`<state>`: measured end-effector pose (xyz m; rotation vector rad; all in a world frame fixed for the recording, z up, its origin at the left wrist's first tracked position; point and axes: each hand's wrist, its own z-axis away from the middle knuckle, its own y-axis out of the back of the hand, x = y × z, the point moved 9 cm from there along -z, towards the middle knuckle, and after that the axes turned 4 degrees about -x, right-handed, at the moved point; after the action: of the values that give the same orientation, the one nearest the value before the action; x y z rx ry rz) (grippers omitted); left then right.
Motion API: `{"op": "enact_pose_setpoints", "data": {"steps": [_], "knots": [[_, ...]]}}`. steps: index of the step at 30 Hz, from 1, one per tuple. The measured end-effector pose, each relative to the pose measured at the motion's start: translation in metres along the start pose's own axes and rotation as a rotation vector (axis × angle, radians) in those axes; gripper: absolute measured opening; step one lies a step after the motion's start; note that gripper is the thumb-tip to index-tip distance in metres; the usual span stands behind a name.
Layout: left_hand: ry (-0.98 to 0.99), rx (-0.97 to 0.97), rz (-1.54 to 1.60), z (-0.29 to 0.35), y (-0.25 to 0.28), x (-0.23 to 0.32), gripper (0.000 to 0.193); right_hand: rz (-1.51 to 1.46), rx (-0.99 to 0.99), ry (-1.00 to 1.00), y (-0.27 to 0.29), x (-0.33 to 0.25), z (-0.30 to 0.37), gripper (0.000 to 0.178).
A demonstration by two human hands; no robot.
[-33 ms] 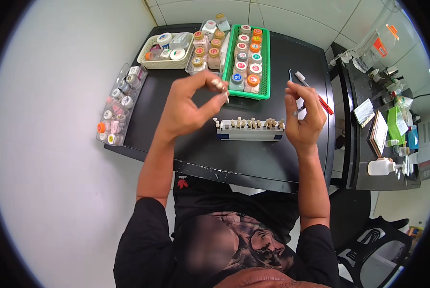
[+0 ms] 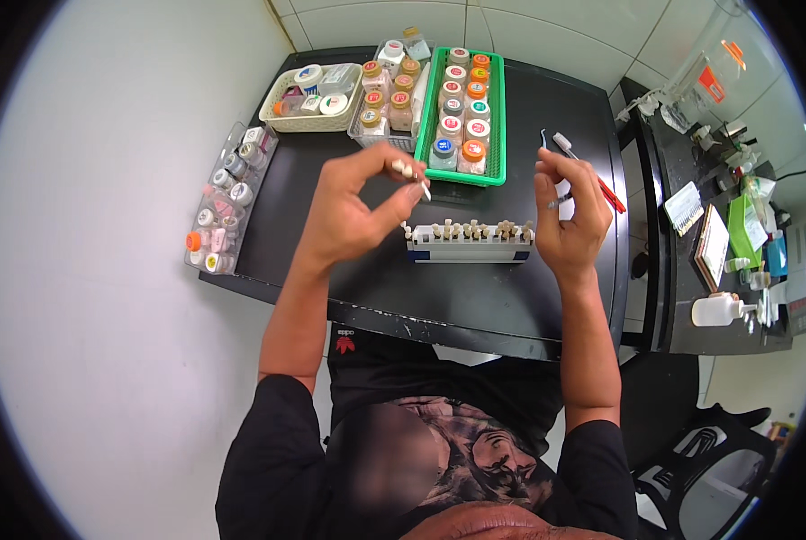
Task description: The person cleans a dental bridge with a small brush and then applies different colors from various containers to the bridge using another fine brush, periodically comparing the bridge to a shade guide.
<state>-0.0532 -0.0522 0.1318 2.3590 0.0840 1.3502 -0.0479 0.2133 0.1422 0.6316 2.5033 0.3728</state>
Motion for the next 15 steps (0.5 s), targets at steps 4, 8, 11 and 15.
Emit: {"op": "enact_pose_setpoints", "data": {"steps": [4,8,11,15], "knots": [[0.096,-0.001,-0.066,0.021,-0.014,-0.009,0.007,0.012,0.013,-0.066,0.006,0.012,-0.002,0.027],[0.06,0.006,-0.142,0.028,-0.018,-0.009,0.01,0.008,0.021,-0.088,0.008,0.02,-0.001,0.024],[0.059,0.003,-0.202,0.032,-0.021,-0.009,0.01,0.005,0.019,-0.096,0.007,0.026,0.002,0.025],[0.106,-0.014,-0.182,0.035,-0.027,-0.011,0.009,-0.001,0.004,-0.093,0.006,0.03,0.003,0.025]]}}
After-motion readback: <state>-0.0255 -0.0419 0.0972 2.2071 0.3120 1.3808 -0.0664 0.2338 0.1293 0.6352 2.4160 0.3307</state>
